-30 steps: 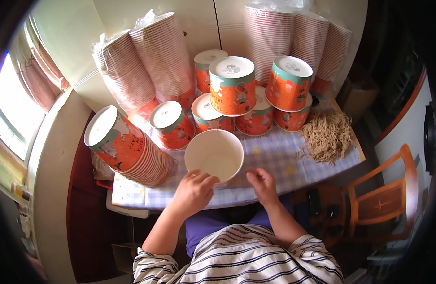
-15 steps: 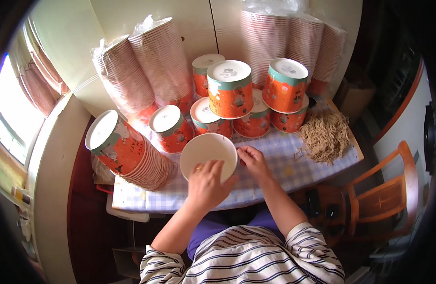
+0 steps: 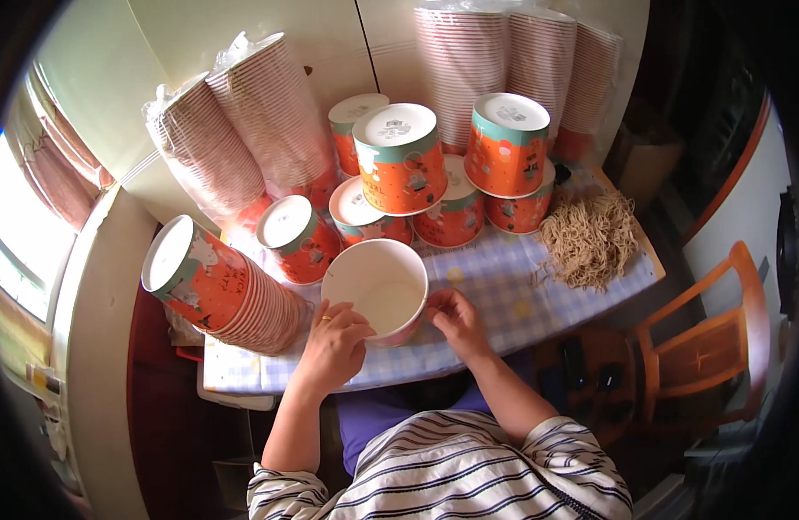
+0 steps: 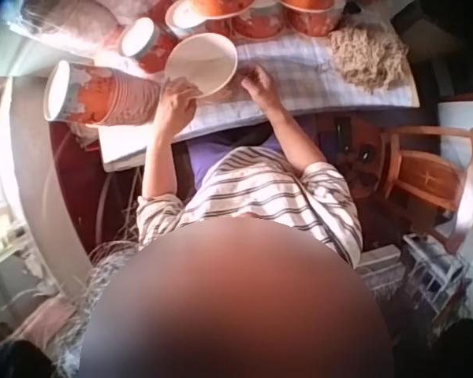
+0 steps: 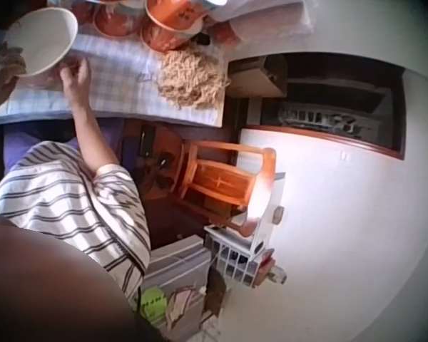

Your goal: Attaching plastic handles to paper buckets.

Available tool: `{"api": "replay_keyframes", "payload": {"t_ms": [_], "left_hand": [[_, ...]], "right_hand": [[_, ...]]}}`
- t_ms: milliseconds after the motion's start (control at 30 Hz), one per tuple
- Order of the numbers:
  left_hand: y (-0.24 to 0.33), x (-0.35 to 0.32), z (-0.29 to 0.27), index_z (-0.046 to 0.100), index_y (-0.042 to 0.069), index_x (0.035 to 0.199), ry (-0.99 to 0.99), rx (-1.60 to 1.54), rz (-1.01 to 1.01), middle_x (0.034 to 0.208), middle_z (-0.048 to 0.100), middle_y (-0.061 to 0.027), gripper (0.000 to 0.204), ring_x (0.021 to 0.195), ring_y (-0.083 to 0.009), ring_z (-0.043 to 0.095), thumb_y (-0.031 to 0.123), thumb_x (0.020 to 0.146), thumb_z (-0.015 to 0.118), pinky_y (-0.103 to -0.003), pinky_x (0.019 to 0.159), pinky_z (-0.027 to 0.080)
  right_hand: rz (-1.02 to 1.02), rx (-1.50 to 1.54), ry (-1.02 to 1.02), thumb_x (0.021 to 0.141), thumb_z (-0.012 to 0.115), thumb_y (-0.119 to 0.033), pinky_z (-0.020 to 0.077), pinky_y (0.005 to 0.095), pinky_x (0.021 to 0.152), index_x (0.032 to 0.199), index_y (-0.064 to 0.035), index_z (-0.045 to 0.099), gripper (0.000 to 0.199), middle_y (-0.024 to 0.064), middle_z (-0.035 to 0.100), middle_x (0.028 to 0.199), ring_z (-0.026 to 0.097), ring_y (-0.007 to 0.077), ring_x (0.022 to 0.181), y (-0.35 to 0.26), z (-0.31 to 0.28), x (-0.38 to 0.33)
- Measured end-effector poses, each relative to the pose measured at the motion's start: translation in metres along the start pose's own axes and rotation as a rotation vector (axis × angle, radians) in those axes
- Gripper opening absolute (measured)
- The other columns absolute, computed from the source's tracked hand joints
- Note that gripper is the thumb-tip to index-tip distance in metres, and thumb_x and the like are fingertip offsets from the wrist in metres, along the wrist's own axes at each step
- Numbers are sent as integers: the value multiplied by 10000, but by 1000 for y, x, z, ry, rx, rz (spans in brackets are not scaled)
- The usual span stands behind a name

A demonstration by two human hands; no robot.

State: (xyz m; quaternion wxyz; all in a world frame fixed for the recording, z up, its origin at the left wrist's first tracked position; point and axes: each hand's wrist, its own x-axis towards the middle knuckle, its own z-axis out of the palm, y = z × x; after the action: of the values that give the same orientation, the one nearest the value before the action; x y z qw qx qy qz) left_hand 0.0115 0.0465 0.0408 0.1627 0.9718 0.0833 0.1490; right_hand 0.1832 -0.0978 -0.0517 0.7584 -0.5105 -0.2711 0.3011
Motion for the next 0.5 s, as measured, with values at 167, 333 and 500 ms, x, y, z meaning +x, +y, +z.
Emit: {"api": "replay_keyframes", "payload": {"t_ms": [167, 333, 500], "left_hand": [[20, 9, -6, 664, 76, 975, 58, 42, -7, 1003, 641, -72, 272, 1100, -298, 557, 102, 704, 676, -488, 1056, 318], [39, 26, 13, 648, 52, 988, 153, -73, 13, 944, 657, -114, 297, 934, -306, 627, 149, 709, 673, -441, 935, 417], [43, 33, 35, 658, 29, 878, 187, -137, -75, 814, 657, -142, 179, 769, -327, 640, 111, 718, 648, -410, 744, 498]], "right_hand": [[-27, 37, -18, 847, 670, -87, 441, 193, 695, 991, -38, 564, 185, -17, 577, 862, 536, 45, 773, 4, 4, -4], [12, 86, -51, 808, 744, -150, 463, 223, 668, 976, -29, 584, 262, 35, 602, 874, 559, 73, 745, 7, 13, -8], [-139, -230, 10, 807, 722, -86, 455, 225, 646, 904, -36, 597, 166, 25, 569, 828, 540, 80, 716, 27, 12, -12]]}}
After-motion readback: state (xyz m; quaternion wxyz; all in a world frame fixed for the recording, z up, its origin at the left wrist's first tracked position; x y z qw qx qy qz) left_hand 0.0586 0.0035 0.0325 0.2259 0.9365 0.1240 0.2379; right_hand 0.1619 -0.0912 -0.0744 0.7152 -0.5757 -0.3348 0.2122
